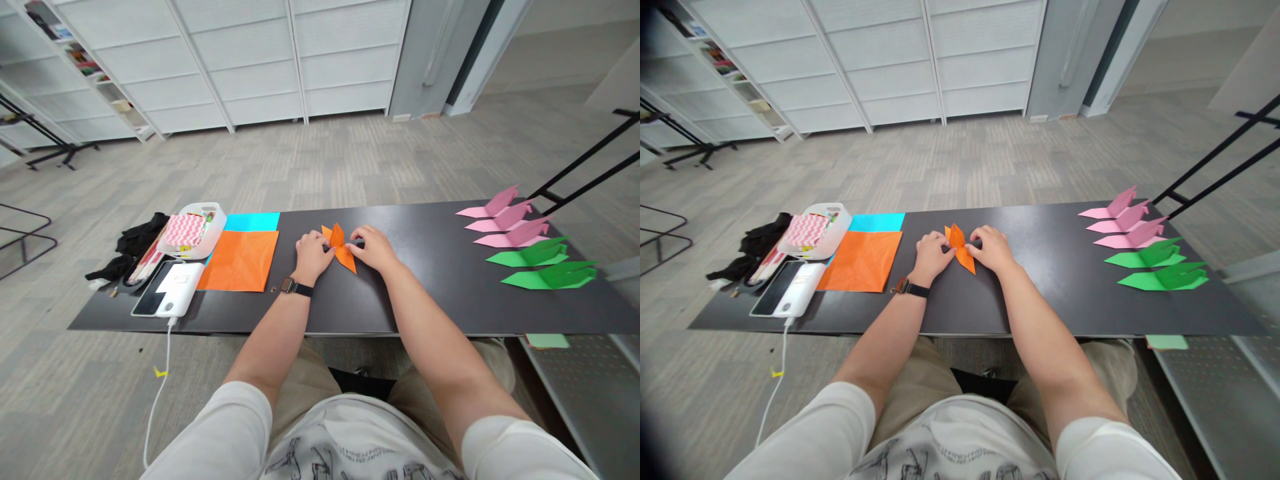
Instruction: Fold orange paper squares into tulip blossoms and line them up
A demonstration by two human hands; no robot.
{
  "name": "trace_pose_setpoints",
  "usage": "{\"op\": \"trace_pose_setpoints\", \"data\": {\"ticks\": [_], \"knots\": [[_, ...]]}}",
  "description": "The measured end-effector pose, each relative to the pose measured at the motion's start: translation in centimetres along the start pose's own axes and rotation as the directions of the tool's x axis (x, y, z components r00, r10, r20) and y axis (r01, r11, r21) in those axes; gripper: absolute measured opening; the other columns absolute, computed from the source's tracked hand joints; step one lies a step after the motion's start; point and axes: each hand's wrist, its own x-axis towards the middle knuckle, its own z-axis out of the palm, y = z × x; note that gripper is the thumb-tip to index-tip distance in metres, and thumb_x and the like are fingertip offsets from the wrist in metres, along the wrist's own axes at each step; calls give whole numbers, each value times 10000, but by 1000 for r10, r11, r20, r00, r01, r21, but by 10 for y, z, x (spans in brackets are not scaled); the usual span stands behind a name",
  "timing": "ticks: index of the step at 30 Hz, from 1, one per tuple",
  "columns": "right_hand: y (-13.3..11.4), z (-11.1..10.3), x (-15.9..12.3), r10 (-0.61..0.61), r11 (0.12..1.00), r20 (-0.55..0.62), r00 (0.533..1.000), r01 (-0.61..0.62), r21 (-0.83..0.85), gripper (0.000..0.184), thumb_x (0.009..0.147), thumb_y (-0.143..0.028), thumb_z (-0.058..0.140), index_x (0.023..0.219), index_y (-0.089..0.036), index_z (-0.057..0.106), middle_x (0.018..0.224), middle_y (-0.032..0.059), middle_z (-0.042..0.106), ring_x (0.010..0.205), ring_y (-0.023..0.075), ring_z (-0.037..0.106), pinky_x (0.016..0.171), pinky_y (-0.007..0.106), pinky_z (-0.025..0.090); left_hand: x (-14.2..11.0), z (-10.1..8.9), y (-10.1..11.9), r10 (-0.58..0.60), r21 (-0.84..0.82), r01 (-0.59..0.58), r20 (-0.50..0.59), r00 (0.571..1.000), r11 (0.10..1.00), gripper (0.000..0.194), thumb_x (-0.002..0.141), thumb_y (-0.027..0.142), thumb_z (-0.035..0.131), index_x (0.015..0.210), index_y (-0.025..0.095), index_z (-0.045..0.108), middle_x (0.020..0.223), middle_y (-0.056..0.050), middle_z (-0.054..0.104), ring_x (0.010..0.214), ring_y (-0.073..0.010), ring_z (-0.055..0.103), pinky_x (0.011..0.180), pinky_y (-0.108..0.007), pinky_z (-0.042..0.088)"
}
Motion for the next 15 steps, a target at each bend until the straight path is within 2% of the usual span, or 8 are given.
{"op": "trace_pose_setpoints", "data": {"ticks": [4, 9, 12, 15], "knots": [[-9, 2, -1, -13, 1000, -8, 1000, 13, -2, 163, 925, -436, 755, 936, -274, 756, 1053, 59, 717, 1045, 276, 643, 937, 454, 479, -2, 1, 3, -1, -8, 1, -26, 1000, 1000, 183, 817, 334, 870, 764, 227, 732, 1060, -92, 674, 1056, -311, 574, 978, -507, 437], [-14, -1, -1, 41, 999, -1, 999, -41, -31, 258, 886, -527, 796, 954, -279, 784, 1100, 75, 707, 1084, 294, 631, 968, 468, 459, -3, -4, 11, 95, -65, -89, 106, 990, 994, 57, 880, 316, 779, 894, 278, 819, 1198, -56, 695, 1149, -303, 578, 1042, -515, 427], [-14, -5, 0, 75, 997, 15, 997, -74, -32, 203, 909, -480, 771, 938, -280, 791, 1114, 74, 708, 1095, 288, 630, 985, 466, 442, -1, -9, 11, 146, -121, -126, 168, 975, 985, 192, 904, 215, 691, 949, 323, 843, 1200, -27, 710, 1163, -275, 595, 1077, -499, 428], [-13, -7, 0, 78, 997, -18, 997, -78, -17, 133, 932, -395, 729, 928, -277, 791, 1095, 65, 719, 1073, 278, 640, 971, 461, 438, 4, -15, 4, 79, -248, -48, 115, 990, 967, 305, 869, 108, 614, 891, 307, 844, 1101, -24, 728, 1101, -246, 631, 1073, -463, 459]]}}
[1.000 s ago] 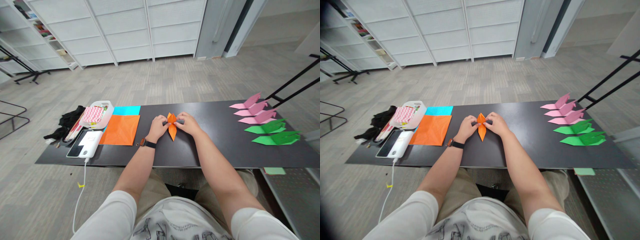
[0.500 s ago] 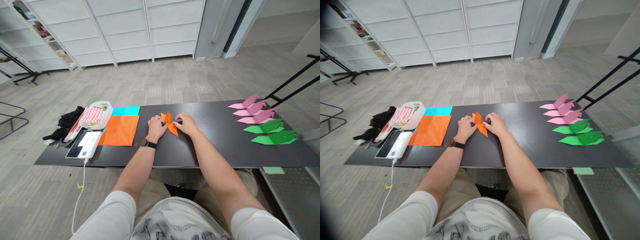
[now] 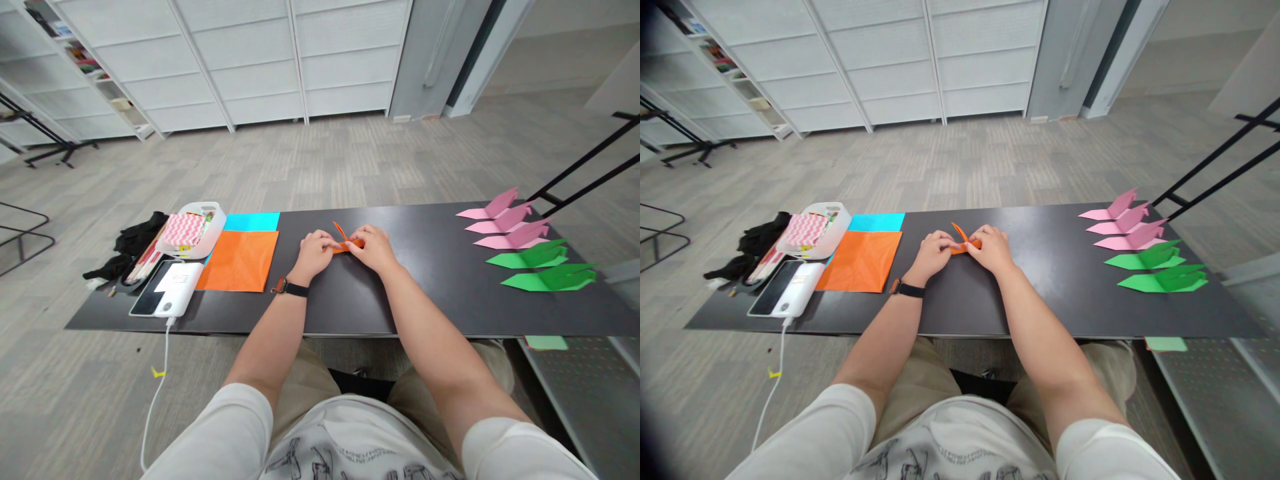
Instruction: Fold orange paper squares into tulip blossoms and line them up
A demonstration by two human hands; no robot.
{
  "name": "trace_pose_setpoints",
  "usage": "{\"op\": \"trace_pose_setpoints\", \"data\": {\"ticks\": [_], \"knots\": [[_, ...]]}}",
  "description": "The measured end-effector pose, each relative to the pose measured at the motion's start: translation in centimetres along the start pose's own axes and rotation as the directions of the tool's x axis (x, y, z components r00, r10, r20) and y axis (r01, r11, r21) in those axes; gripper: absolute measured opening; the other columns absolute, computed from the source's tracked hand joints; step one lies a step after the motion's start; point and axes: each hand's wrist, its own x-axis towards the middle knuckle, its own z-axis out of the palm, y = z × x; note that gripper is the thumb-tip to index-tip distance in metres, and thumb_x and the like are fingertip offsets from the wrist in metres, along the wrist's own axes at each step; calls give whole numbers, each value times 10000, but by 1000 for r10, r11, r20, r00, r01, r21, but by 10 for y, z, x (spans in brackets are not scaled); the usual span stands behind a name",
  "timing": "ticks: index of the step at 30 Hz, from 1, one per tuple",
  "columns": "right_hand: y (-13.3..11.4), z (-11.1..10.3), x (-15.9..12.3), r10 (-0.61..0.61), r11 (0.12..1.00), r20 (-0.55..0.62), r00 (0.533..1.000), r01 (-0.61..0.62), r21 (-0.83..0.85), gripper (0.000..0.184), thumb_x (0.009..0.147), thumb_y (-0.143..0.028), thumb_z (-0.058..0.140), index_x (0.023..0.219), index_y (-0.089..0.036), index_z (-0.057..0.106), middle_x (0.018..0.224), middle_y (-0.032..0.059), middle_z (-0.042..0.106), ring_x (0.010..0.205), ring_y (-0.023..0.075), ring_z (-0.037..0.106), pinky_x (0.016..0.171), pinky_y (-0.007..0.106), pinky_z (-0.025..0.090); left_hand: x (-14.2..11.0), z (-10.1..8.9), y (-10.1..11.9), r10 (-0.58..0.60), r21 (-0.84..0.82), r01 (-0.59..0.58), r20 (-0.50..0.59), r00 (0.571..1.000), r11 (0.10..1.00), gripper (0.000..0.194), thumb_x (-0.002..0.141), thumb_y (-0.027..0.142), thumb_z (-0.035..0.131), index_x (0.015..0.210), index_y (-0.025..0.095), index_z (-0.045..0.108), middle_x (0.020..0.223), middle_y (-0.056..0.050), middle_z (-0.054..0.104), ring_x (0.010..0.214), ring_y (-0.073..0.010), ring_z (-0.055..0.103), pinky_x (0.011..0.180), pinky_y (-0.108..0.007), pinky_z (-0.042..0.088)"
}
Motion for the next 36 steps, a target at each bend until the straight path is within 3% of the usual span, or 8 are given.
{"op": "trace_pose_setpoints", "data": {"ticks": [5, 9, 11, 14, 18, 26, 30, 36], "knots": [[7, 2, 2, -1, 1000, -63, 998, 2, 12, 147, 952, -340, 663, 946, -269, 791, 1053, 68, 725, 1048, 276, 645, 946, 453, 446, 12, -11, -21, -336, -512, 189, -210, 918, 838, 275, 799, 112, 552, 930, 208, 774, 980, -38, 735, 920, -201, 666, 915, -373, 544], [9, 3, 2, -7, 998, -103, 995, 13, 54, 149, 954, -326, 650, 947, -273, 789, 1074, 65, 729, 1067, 279, 655, 967, 467, 462, 17, -13, -29, -419, -728, 121, -244, 874, 675, 302, 798, 133, 490, 1015, 200, 689, 1048, -58, 737, 986, -185, 703, 934, -355, 564], [9, 4, 2, -8, 996, -114, 993, 17, 84, 150, 957, -329, 649, 952, -277, 790, 1073, 60, 726, 1068, 276, 662, 976, 473, 478, 15, -15, -26, -338, -630, 80, -300, 892, 773, 310, 853, 158, 480, 1096, 208, 667, 1099, -80, 731, 1037, -202, 705, 955, -382, 567], [10, 5, 2, -16, 992, -111, 994, 30, 124, 154, 964, -326, 648, 952, -280, 794, 1053, 55, 718, 1047, 264, 670, 990, 472, 501, 8, -20, -12, -10, -143, -33, -293, 956, 989, 318, 937, 270, 584, 1242, 206, 648, 1238, -134, 704, 1185, -282, 654, 1042, -455, 518], [13, 7, 2, -46, 986, -92, 995, 60, 153, 161, 977, -331, 649, 975, -294, 806, 1058, 54, 714, 1058, 261, 670, 1007, 483, 514, 1, -25, 4, 267, 359, -238, -32, 963, 902, 455, 956, 421, 689, 1330, 173, 620, 1329, -179, 666, 1256, -364, 594, 1064, -503, 459], [9, 10, 1, -119, 980, -23, 993, 121, 155, 131, 945, -316, 679, 994, -308, 800, 1080, 42, 723, 1076, 266, 669, 1027, 495, 520, -1, -10, 2, 276, 400, -249, -11, 961, 882, 196, 1026, 357, 622, 1138, 205, 676, 1252, -128, 682, 1167, -298, 611, 1008, -457, 469], [-2, 4, 2, -118, 969, -114, 986, 139, 204, 269, 909, -237, 655, 1156, -290, 747, 1093, 52, 733, 1066, 274, 677, 1012, 479, 533, 0, -8, 4, 256, 404, -235, 1, 967, 884, 157, 1048, 349, 602, 1080, 221, 688, 1224, -108, 683, 1151, -281, 605, 992, -444, 472], [-18, -6, 2, -223, 917, -234, 946, 285, 279, 248, 942, -187, 585, 1132, -274, 718, 1053, 57, 747, 1024, 255, 694, 972, 438, 553, -3, -6, 10, 296, 398, -284, 34, 955, 872, 160, 1060, 354, 596, 1063, 223, 688, 1224, -89, 690, 1108, -257, 611, 985, -428, 461]]}}
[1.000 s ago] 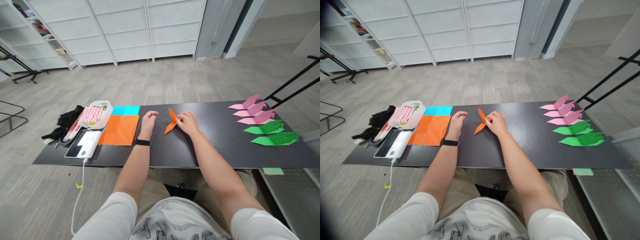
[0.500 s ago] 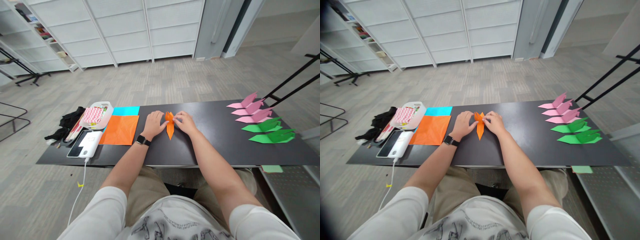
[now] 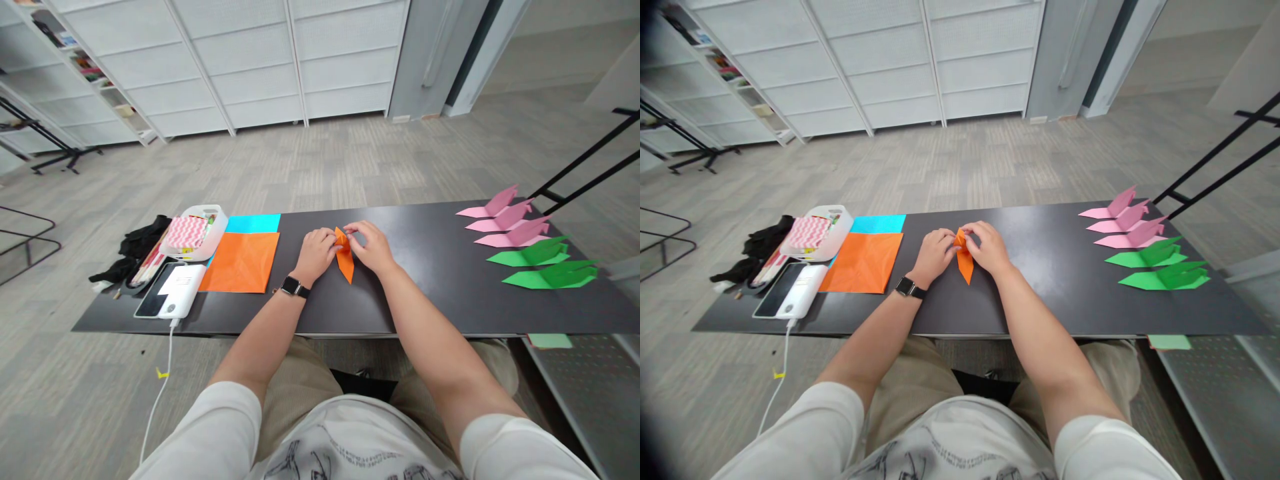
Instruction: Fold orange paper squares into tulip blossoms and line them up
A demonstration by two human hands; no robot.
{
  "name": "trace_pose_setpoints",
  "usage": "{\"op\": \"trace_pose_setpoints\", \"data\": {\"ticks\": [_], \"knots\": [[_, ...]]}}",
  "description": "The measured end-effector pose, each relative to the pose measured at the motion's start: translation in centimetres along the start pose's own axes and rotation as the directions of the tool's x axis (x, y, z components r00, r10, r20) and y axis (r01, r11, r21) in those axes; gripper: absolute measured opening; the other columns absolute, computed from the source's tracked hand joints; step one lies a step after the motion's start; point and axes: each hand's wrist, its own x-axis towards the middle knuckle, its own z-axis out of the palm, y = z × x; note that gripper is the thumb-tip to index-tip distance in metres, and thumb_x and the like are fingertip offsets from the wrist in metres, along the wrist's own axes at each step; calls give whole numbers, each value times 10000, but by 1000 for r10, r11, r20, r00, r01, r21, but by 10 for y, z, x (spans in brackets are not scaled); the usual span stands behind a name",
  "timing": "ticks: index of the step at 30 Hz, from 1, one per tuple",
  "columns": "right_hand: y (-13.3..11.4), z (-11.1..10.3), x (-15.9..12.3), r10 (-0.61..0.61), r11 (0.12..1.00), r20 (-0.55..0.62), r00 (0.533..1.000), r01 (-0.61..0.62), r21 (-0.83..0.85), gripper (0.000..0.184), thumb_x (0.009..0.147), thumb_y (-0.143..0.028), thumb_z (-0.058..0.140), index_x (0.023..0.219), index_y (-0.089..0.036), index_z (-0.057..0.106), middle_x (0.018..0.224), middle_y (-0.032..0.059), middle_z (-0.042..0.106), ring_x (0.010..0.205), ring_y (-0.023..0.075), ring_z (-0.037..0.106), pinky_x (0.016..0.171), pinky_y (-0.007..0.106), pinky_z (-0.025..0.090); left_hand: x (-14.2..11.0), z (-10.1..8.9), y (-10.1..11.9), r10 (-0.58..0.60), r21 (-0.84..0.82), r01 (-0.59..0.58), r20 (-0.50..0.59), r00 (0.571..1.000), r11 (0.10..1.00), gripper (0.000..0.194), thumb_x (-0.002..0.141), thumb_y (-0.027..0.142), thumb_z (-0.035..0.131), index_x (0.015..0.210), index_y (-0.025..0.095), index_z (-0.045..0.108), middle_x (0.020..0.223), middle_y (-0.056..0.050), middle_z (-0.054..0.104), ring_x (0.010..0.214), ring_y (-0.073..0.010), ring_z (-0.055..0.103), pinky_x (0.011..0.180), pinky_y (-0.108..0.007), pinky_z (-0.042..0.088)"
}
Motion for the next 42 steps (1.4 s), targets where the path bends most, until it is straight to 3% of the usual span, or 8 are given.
{"op": "trace_pose_setpoints", "data": {"ticks": [10, 20, 25, 33, 42], "knots": [[-12, -6, -2, 44, 999, 147, 988, -42, -12, 304, 979, -209, 543, 1198, -306, 731, 1179, 59, 759, 1134, 267, 691, 1051, 466, 544, -1, 4, -7, 56, -102, -56, -2, 998, 993, 169, 1046, 381, 623, 1032, 232, 701, 1189, -81, 700, 1079, -264, 620, 983, -446, 461], [-8, -8, -1, -7, 1000, 104, 995, 7, 0, 166, 915, -177, 566, 1016, -270, 659, 1025, 53, 743, 1003, 248, 700, 952, 417, 546, -2, 3, -11, 67, -203, -66, -2, 998, 977, 140, 1042, 335, 632, 983, 219, 685, 1166, -70, 700, 1084, -240, 631, 985, -411, 482], [-5, -8, -2, 42, 998, 94, 995, -47, 52, 246, 877, -168, 576, 1093, -265, 641, 1047, 49, 743, 1000, 240, 709, 963, 414, 549, -4, 5, -13, 83, -260, -87, -26, 996, 962, 133, 1035, 319, 646, 970, 206, 672, 1128, -75, 692, 1067, -236, 633, 985, -404, 501], [-14, -14, 2, 3, 999, 169, 986, -12, 52, 150, 851, -140, 577, 867, -268, 653, 976, 43, 703, 969, 243, 680, 936, 412, 544, -5, 4, -13, 90, -317, -84, 3, 996, 945, 112, 1025, 298, 649, 954, 213, 669, 1105, -77, 684, 1064, -234, 638, 993, -410, 516], [-11, -15, 1, -37, 999, 174, 984, 35, 11, 183, 864, -160, 604, 975, -277, 689, 1055, 59, 689, 1039, 259, 665, 992, 439, 534, -5, 7, -18, 43, -257, -46, -16, 999, 965, 153, 1032, 344, 651, 955, 212, 665, 1104, -76, 699, 1054, -240, 642, 972, -415, 503]]}}
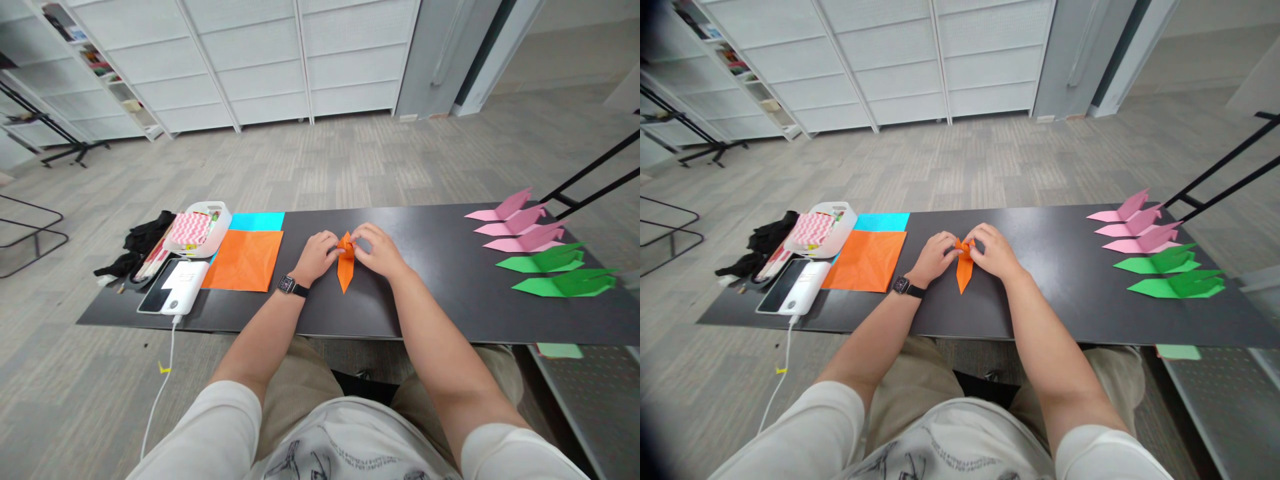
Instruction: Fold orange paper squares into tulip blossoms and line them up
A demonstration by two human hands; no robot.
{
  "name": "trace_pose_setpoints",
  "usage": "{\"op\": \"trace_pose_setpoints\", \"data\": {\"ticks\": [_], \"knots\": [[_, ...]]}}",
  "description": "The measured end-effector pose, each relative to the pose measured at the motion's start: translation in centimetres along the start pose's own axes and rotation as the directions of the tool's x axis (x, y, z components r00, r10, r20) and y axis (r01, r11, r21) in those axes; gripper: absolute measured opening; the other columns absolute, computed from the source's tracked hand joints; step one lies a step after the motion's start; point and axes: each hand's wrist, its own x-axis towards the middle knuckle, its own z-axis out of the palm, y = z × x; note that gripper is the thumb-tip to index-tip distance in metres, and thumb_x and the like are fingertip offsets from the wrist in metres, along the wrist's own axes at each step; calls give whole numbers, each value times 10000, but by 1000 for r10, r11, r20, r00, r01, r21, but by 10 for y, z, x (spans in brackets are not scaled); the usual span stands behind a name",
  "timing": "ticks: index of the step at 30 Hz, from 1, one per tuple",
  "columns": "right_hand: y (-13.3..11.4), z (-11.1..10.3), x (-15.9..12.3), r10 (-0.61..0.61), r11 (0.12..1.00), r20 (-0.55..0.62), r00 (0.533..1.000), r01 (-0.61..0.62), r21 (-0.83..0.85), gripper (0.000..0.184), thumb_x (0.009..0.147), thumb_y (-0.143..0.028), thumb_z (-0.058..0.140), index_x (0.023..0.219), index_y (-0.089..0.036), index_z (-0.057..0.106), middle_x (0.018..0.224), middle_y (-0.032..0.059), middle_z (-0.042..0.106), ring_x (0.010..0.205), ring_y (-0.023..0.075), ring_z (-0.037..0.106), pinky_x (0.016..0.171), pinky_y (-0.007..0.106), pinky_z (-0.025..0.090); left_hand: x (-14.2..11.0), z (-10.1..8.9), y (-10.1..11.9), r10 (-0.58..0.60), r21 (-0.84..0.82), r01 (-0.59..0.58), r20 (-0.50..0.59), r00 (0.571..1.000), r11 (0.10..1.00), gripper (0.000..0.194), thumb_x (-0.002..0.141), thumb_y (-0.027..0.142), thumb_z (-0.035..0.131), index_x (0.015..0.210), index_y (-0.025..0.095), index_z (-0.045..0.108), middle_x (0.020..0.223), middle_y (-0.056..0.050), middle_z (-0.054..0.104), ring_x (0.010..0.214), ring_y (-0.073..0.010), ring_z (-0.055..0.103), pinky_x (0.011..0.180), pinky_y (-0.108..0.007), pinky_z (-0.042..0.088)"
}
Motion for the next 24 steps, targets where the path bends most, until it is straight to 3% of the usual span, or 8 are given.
{"op": "trace_pose_setpoints", "data": {"ticks": [11, 17, 24], "knots": [[6, 8, 2, 115, 993, -58, 992, -116, -19, 15, 901, -261, 659, 888, -267, 663, 993, 55, 697, 979, 252, 664, 921, 427, 543, -1, -2, 3, -34, 59, 34, -17, 999, 998, 119, 1020, 336, 666, 1005, 219, 681, 1110, -70, 715, 1052, -244, 645, 966, -421, 486], [4, 10, 2, 112, 994, -25, 993, -111, 11, 26, 903, -276, 669, 888, -269, 690, 1001, 49, 701, 948, 239, 664, 886, 413, 550, -2, -4, 11, -16, -95, 8, -92, 996, 995, 136, 1002, 300, 664, 1116, 228, 683, 1141, -72, 721, 1082, -231, 656, 993, -415, 517], [3, 12, 1, 85, 996, -19, 996, -84, 44, 49, 901, -283, 675, 948, -273, 678, 1005, 53, 702, 968, 244, 662, 861, 404, 567, -1, -5, 17, -88, -235, 44, -177, 980, 971, 127, 1022, 330, 620, 968, 223, 662, 1024, -74, 713, 1007, -220, 672, 952, -408, 554]]}}
